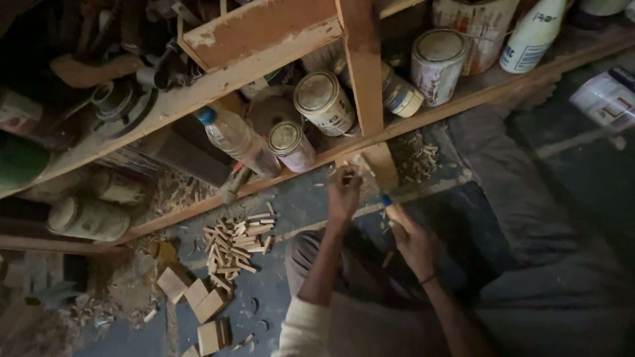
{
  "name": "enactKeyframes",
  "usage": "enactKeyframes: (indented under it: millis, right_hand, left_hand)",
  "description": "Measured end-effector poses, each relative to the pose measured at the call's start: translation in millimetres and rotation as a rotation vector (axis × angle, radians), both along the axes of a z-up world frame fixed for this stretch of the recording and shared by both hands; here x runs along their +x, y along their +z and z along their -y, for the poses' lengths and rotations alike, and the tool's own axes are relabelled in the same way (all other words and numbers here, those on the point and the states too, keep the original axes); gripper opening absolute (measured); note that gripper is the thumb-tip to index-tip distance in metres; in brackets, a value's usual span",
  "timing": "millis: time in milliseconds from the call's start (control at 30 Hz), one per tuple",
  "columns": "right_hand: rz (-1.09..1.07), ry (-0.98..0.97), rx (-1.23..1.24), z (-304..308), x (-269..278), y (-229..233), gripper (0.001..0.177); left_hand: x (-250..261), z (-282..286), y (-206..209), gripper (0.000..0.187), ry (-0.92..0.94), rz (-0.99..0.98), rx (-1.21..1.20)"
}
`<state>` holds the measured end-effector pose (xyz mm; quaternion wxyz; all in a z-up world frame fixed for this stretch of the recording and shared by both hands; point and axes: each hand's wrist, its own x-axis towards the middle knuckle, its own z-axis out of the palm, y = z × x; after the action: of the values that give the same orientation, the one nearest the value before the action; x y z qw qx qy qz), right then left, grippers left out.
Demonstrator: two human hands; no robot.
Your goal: The person uses a chisel and a hammer to carve a small piece of wood, striking the chisel with the hammer and removing wood chips while sitting on the floor.
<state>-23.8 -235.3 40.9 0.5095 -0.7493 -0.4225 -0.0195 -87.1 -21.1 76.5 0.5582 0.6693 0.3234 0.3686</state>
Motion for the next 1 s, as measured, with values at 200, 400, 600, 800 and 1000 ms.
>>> enactKeyframes:
  millis: [200,400,600,800,1000]
  right_hand:
    - [0.003,-0.357,-0.25,22,44,-20,0.046]
    - [0.023,-0.253,-0.055,28,23,-1,0.046]
    - [-0.107,-0.163,-0.167,12,-14,15,0.048]
    - [0.004,-0.211,-0.02,21,-1,26,0.041]
    - [-0.285,-0.17,0.026,43,-7,25,0.038]
  left_hand:
    - [-33,59,84,0.013,-0.092,0.18,-0.154]
    - [-40,102,129,0.01,-0.213,0.314,-0.11]
    - [-41,129,145,0.012,-0.285,0.296,-0.034]
    - [-37,152,141,0.015,-0.237,0.08,-0.057]
    - [-12,219,155,0.017,-0.543,0.113,-0.074]
